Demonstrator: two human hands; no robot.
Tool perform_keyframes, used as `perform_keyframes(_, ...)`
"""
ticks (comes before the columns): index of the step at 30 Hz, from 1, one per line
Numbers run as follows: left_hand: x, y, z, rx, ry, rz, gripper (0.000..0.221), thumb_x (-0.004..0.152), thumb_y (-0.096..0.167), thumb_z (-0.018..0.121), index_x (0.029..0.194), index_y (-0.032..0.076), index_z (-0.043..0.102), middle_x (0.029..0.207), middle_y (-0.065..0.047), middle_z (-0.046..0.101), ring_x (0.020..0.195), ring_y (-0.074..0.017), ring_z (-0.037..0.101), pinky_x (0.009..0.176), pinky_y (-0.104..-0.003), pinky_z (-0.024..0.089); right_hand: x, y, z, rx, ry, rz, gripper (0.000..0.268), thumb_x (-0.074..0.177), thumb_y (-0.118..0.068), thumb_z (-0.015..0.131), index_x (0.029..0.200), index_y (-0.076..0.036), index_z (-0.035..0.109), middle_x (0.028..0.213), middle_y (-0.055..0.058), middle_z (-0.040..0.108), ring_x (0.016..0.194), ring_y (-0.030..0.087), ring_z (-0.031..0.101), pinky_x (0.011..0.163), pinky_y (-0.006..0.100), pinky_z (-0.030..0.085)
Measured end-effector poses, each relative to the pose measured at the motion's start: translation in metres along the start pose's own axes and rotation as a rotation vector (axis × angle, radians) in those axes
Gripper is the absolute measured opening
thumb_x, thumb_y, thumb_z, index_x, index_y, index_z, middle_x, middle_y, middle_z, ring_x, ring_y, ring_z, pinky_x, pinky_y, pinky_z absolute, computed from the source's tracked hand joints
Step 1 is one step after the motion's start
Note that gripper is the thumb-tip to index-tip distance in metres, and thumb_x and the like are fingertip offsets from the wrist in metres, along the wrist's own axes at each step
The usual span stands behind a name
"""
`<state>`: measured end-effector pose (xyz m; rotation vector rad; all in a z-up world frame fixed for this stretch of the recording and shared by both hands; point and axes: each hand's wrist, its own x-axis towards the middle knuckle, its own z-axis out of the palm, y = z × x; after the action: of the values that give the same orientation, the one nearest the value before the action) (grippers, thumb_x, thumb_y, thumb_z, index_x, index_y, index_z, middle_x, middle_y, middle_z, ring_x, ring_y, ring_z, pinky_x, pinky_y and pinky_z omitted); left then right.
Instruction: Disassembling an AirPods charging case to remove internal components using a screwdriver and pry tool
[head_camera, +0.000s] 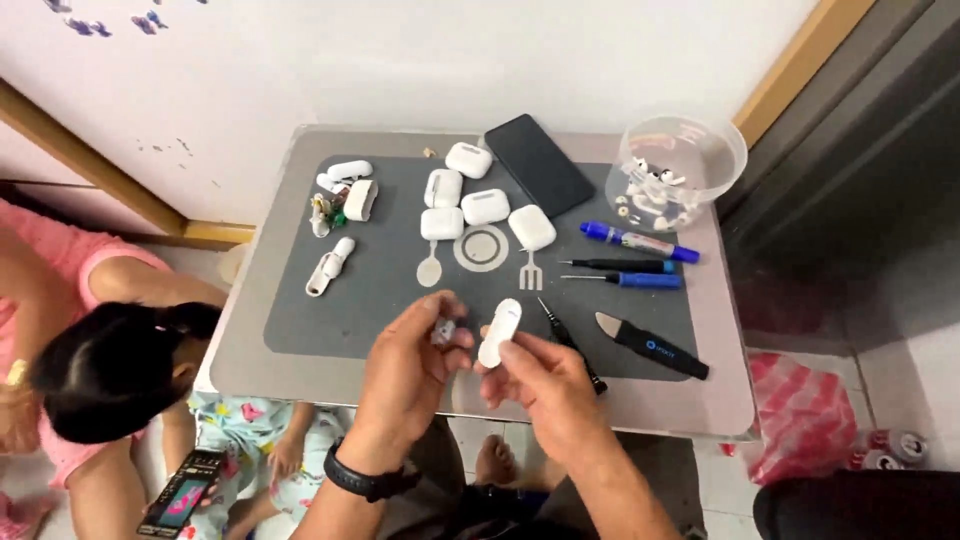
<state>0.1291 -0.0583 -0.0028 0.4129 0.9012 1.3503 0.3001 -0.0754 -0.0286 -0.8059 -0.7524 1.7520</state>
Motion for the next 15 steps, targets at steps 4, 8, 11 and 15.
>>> perform_keyframes(4, -0.015, 0.001, 0.019, 0.476, 0.035, -0.028, 0.044, 0.087, 0.010, 0.069, 0.129, -0.006, 0.068, 0.093, -0.017, 0.071, 0.057, -0.0220, 0.060, 0.048, -0.032, 0.053, -0.001, 0.006, 0.017, -0.530, 0.200, 0.075, 0.023, 0.093, -0.010, 0.067, 0.090, 0.009, 0.081, 0.065, 0.011, 0.071, 0.058, 0.017, 0.063, 0.056, 0.029, 0.053)
perform_keyframes(8, -0.005, -0.010, -0.009, 0.819, -0.014, 0.233, 0.017, 0.087, 0.013, 0.069, 0.093, 0.002, 0.081, 0.077, 0.000, 0.070, 0.069, -0.0094, 0.056, 0.061, -0.023, 0.047, -0.012, 0.008, 0.023, -1.100, 0.212, -0.531, 0.003, 0.079, -0.008, 0.073, 0.079, -0.005, 0.074, 0.062, 0.003, 0.071, 0.047, 0.019, 0.055, 0.047, 0.033, 0.045)
perform_keyframes(11, 0.023, 0.015, -0.048, 1.152, 0.180, 0.565, 0.030, 0.083, 0.009, 0.067, 0.112, 0.014, 0.076, 0.083, -0.001, 0.076, 0.064, -0.0123, 0.059, 0.058, -0.029, 0.050, -0.023, -0.005, 0.014, -1.046, 0.171, -0.578, 0.008, 0.083, -0.009, 0.073, 0.082, -0.003, 0.078, 0.061, -0.003, 0.067, 0.046, 0.009, 0.048, 0.042, 0.025, 0.040)
perform_keyframes(15, 0.065, 0.067, -0.091, 1.800, 0.432, 1.091, 0.039, 0.086, 0.016, 0.072, 0.124, 0.010, 0.070, 0.100, -0.014, 0.067, 0.074, -0.0339, 0.063, 0.061, -0.045, 0.049, -0.036, -0.019, -0.034, -1.131, 0.383, -0.687, 0.018, 0.080, 0.000, 0.073, 0.098, 0.000, 0.078, 0.086, 0.005, 0.079, 0.063, 0.013, 0.068, 0.054, 0.024, 0.051)
